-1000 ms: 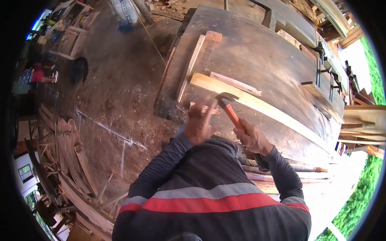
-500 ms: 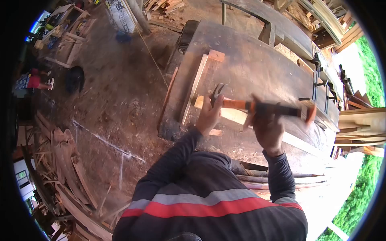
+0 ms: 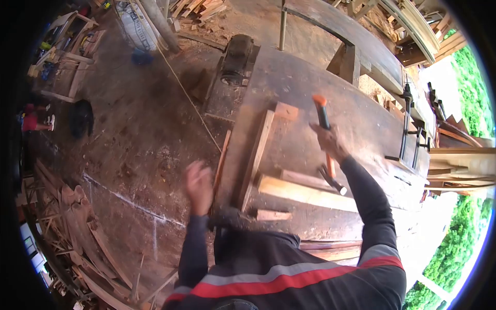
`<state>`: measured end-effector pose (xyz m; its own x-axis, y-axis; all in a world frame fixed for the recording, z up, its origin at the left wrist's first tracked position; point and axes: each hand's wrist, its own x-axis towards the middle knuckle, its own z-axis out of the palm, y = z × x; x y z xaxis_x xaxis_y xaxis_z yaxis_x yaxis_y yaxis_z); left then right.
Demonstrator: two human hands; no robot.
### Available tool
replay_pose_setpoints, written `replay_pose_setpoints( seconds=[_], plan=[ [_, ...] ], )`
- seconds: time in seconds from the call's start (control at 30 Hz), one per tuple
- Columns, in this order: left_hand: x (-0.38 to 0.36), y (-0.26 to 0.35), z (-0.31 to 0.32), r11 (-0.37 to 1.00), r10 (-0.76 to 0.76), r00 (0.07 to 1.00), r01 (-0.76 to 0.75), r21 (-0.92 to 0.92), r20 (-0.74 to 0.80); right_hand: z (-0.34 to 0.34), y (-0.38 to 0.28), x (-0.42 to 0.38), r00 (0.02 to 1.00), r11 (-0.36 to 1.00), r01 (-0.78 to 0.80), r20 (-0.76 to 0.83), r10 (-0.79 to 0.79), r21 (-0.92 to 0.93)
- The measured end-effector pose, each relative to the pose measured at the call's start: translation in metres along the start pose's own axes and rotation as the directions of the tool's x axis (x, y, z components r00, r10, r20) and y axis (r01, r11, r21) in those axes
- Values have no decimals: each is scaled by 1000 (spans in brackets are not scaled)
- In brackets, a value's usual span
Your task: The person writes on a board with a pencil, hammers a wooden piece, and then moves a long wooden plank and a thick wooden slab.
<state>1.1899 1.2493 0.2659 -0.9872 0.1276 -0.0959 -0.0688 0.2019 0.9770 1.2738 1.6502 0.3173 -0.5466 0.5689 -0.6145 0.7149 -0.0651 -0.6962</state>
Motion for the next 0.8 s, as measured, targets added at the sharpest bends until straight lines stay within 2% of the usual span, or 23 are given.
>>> replay_pose_setpoints(
  seconds=[0.03,0.07,0.1,0.13,0.17,0.2,0.23,0.3,0.37,0.4,0.43,0.47,0.5,0.53,0.57,0.6,0.67,0.7,0.73,0.8],
  plan=[
    [-3,-19,-58,981,-46,996,58,185,-71,-1,0,-3,999,994,-40,15,42,-103],
    [-22,-114,-136,938,-83,974,148,314,-213,2,-6,-1,999,993,-49,12,51,-103],
    [-44,-105,-176,911,-215,899,325,252,-381,9,-14,3,997,985,-63,31,69,-158],
    [-82,-161,-247,864,-221,875,380,331,-430,18,-20,8,994,974,-78,53,91,-211],
    [-102,-146,-266,846,-238,848,421,326,-474,30,-29,23,994,961,85,92,-63,-262],
    [-108,-128,-274,830,-249,819,456,322,-517,42,-50,49,970,956,238,85,-227,-169],
    [-102,-126,-265,826,-242,822,453,335,-515,52,-78,76,921,918,388,60,-384,-77],
    [-74,-103,-231,902,-254,889,360,238,-382,82,-135,92,902,901,432,17,-432,-37],
    [-16,-58,-164,869,-477,841,494,6,-256,75,-134,71,877,874,478,-101,-469,90],
    [2,-36,-127,927,-317,921,351,130,-226,64,-124,55,874,858,484,-147,-463,172],
    [17,-17,-103,943,-165,973,203,264,-159,47,-111,36,885,805,465,-174,-432,368],
    [28,-5,-88,948,-189,981,196,249,-53,29,-79,27,812,749,583,-245,-529,316],
    [38,2,-73,956,-200,979,184,227,46,1,-62,5,785,642,590,-161,-598,490],
    [45,6,-58,958,-189,981,175,228,44,-15,-46,-7,677,546,719,-252,-692,430],
    [49,9,-47,940,-89,987,38,338,137,-32,-50,-23,584,427,772,-262,-768,471],
    [50,14,-42,894,5,969,-114,434,246,-50,-47,-35,674,521,712,-250,-695,472],
    [42,30,-25,916,0,961,-111,385,276,-67,-57,-58,865,739,479,-115,-488,473],
    [41,35,-13,943,-21,956,-79,323,293,-70,-51,-56,925,793,341,-31,-378,504],
    [37,37,-8,942,3,951,-106,317,309,-73,-20,-38,927,866,332,40,-372,374],
    [18,31,-12,936,-23,950,-89,340,311,-66,6,-31,980,962,6,192,-60,272]
  ],
)
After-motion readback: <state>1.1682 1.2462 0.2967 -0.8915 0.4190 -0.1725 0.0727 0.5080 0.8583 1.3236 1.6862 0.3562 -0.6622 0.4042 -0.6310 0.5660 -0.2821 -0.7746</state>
